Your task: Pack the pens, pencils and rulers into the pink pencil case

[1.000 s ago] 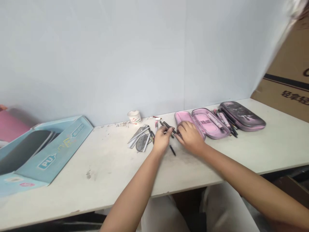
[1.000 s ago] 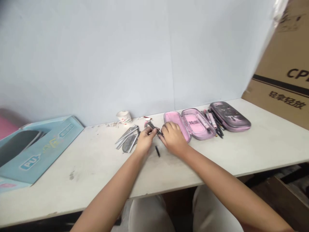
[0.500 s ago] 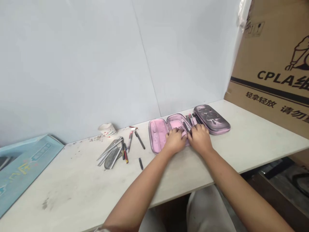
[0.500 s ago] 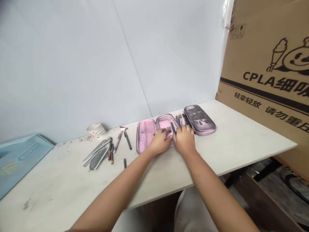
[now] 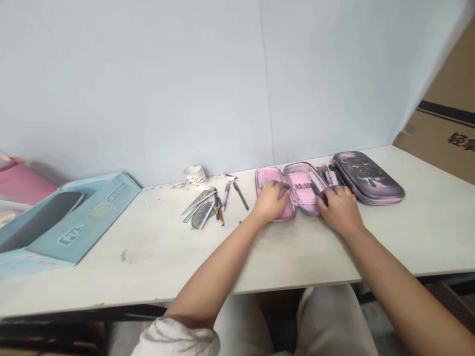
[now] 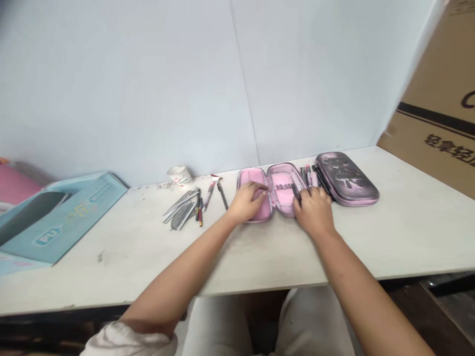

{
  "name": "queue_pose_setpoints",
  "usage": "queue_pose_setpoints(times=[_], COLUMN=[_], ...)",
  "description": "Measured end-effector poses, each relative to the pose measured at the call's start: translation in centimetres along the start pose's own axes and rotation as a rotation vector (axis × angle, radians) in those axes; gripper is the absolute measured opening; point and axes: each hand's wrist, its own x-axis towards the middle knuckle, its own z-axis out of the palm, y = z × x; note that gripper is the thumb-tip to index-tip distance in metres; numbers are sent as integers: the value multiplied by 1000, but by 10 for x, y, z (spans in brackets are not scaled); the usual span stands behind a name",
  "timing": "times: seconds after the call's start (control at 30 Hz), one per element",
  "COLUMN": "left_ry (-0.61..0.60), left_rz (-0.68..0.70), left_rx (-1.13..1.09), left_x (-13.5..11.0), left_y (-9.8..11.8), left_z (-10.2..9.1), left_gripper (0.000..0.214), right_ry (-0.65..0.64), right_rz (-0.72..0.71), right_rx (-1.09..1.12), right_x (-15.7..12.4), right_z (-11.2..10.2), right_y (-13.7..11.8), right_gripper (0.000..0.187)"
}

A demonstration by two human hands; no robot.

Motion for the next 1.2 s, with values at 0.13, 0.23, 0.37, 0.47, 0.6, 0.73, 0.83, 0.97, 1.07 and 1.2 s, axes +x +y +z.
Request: queue_pose_setpoints(times=[0.13,0.23,0.37,0.47,0.6,0.73,0.83,0.97,1.07,1.2], left_ry=[97,163,262,314,366,347,319,310,308,300], left_rz=[-77,-196,-321,-352,-310,-294,-298,-321,-331,-339], left_rx=[6,29,-5,-60,-42,69,145,252,317,322], left_x=[-22,-45,-67,-71,-69,-73,-76,-78,-79,-80], left_y=[-56,-99,-140,-152,-152,-149,-148,-147,-145,-145], left_z=[-38,-62,-77,-77,-71,-66,-64,-63,-62,-61], left_gripper=[29,28,28,27,27,28,26,23,23,22], right_ry=[24,58,98,85,54,-32,-108,-204,-274,-323], right_rz=[-34,-54,-109,-213,-343,-450,-470,-434,-391,-347], right_rx=[-30,-53,-39,28,91,91,66,52,8,-40], right_x=[-4,-5,0,11,32,58,79,96,96,90], right_z=[3,7,6,-1,-5,4,16,33,44,54], right_y=[0,1,-7,-30,-86,-146,-183,-221,-243,-261], right_gripper=[35,34,32,31,29,31,33,37,42,42])
